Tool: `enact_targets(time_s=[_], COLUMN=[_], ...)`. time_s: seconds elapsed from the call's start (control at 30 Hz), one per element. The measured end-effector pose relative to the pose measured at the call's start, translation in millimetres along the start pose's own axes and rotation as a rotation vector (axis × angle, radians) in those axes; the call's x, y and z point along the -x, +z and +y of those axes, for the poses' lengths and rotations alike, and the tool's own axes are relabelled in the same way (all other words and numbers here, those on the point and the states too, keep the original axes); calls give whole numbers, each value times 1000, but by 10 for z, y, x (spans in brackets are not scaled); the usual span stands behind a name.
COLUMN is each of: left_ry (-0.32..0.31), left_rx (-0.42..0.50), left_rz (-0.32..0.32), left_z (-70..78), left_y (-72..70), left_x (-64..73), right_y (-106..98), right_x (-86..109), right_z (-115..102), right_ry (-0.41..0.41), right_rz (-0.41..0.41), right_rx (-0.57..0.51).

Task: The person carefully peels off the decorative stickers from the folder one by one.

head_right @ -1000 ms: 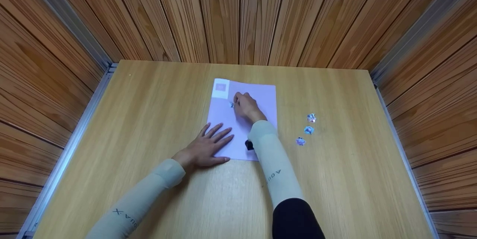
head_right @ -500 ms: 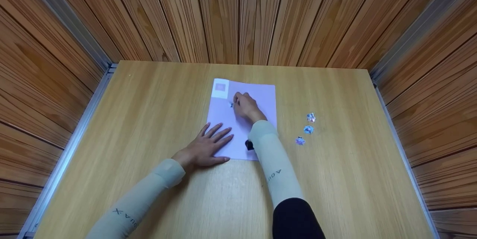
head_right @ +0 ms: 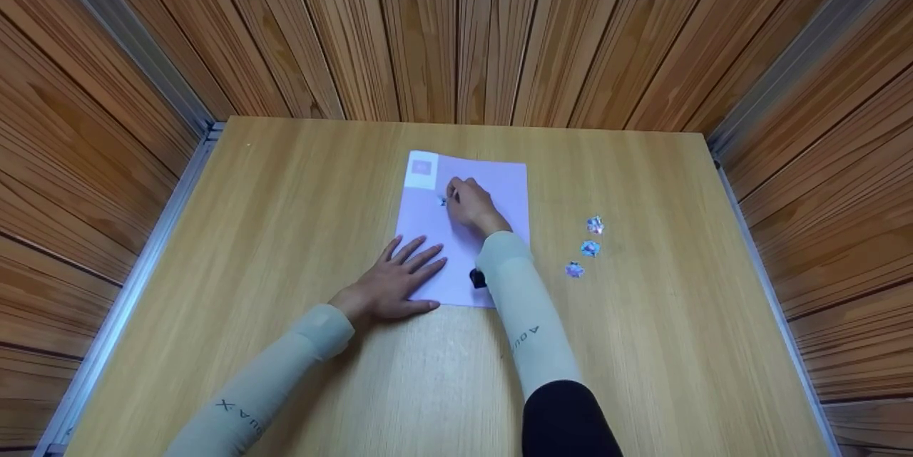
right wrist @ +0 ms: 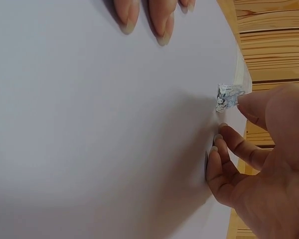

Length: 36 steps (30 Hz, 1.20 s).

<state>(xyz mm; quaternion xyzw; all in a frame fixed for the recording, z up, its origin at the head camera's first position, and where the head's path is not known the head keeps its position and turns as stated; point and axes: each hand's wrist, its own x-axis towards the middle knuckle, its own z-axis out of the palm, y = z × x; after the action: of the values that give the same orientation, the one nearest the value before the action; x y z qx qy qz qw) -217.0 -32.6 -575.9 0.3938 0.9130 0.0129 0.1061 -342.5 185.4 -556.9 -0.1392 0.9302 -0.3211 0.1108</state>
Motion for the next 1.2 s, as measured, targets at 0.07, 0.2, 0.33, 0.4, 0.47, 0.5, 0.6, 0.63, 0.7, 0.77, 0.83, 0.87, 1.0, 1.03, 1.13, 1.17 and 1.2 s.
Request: enact_targets(time_s=[0.07,0.2,0.33,0.4,0.47,0.5,0.6,0.63,0.7,0.77,0.83,0.87,1.0,1.03,1.13,1.17,1.2], left_ry=[1,4,5,4,4,4,0,0,-3,-6,-6,-6,-5,-5,-5,-6,-6], left_rx=[4,5,1,-1,-4,-5,-6,-5,1,5,7,8,14,18,26,27,28], left_rz=[2,6,12,15,16,15,11,9,3,-2,-4,-6,-11,-13,-15,-15,-15], left_z=[0,-2,-2,-3,-1,-1,-2,-1,-1,-2,-1,-2,-4,-5,-8,-8,-8], left_y=[2,9,6,9,6,7,11,10,15,17,18,21,28,29,33,34,36], left_x=[0,-1,1,-1,1,0,-3,-2,-6,-6,-9,-11,-15,-16,-17,-18,-20], right_y=[-3,-8,-9,-7,-7,-8,-12,-14,-16,-16,-14,-13,-10,-10,-12,-13,-14], right_x=[6,14,14,13,12,12,11,11,9,7,7,6,12,15,19,21,23], right_z=[-2,-2,6,12,16,18,22,24,29,33,34,32,23,21,24,26,27], right_ry=[8,17,10,6,2,-2,-25,-34,-48,-56,-59,-61,-71,-73,-80,-77,-73], right_rz=[-5,-11,-11,-9,-10,-10,-11,-12,-12,-9,-5,-2,8,9,11,11,9], right_rx=[-6,-9,-9,-9,-13,-15,-13,-12,-9,-8,-12,-15,-28,-31,-34,-36,-40])
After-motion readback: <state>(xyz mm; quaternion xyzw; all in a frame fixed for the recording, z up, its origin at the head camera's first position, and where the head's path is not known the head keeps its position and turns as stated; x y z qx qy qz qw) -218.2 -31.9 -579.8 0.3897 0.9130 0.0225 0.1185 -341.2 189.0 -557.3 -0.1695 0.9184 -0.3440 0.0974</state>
